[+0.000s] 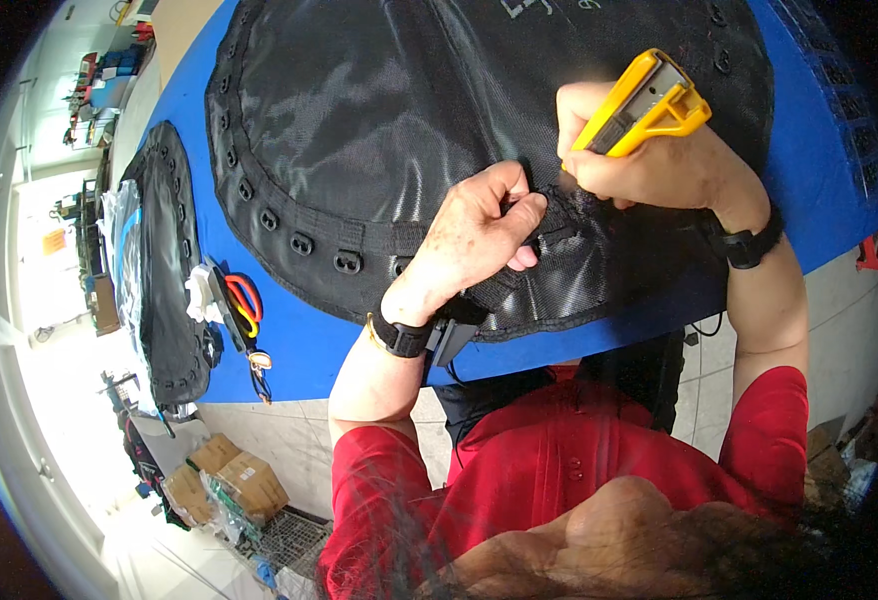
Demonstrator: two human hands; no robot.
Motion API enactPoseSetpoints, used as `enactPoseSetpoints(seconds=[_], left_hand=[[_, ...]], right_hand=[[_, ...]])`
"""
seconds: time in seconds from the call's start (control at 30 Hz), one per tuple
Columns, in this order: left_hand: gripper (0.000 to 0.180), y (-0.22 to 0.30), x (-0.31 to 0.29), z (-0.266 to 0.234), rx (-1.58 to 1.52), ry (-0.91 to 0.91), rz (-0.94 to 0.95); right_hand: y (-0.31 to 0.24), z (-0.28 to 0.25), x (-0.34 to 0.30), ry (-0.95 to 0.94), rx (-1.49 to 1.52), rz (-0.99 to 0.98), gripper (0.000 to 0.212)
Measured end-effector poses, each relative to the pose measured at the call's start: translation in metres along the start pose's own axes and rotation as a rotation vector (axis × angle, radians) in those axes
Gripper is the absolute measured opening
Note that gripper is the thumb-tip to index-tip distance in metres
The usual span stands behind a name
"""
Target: Assembling or repairing a black mesh product using a utility knife and a manual stapler.
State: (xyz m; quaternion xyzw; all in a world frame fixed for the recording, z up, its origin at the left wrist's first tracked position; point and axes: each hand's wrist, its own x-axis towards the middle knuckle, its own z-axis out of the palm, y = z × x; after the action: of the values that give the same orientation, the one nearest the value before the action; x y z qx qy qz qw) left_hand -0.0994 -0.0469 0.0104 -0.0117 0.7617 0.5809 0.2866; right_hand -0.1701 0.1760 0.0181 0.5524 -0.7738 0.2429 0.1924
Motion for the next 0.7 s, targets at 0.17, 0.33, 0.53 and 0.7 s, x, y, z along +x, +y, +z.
enactPoseSetpoints(seconds=[0.17,0.33,0.53,0.7], left_hand=[[0.026,0.0,0.0,0.0,-0.009,-0.003,0.004],[0.027,-0.002,0.0,0.0,-0.004,0.004,-0.005],[0.026,0.001,0.0,0.001,-0.009,0.009,-0.012],[0.025,0.0,0.0,0.0,-0.016,0.011,-0.006]], right_hand=[[0.0,0.002,0.002,0.009,0.002,-0.057,0.012],[-0.004,0.002,0.001,-0.083,0.237,0.12,0.013],[-0.005,-0.002,0.0,-0.143,0.27,0.193,0.013],[-0.016,0.002,-0.006,-0.375,0.711,0.621,0.01]])
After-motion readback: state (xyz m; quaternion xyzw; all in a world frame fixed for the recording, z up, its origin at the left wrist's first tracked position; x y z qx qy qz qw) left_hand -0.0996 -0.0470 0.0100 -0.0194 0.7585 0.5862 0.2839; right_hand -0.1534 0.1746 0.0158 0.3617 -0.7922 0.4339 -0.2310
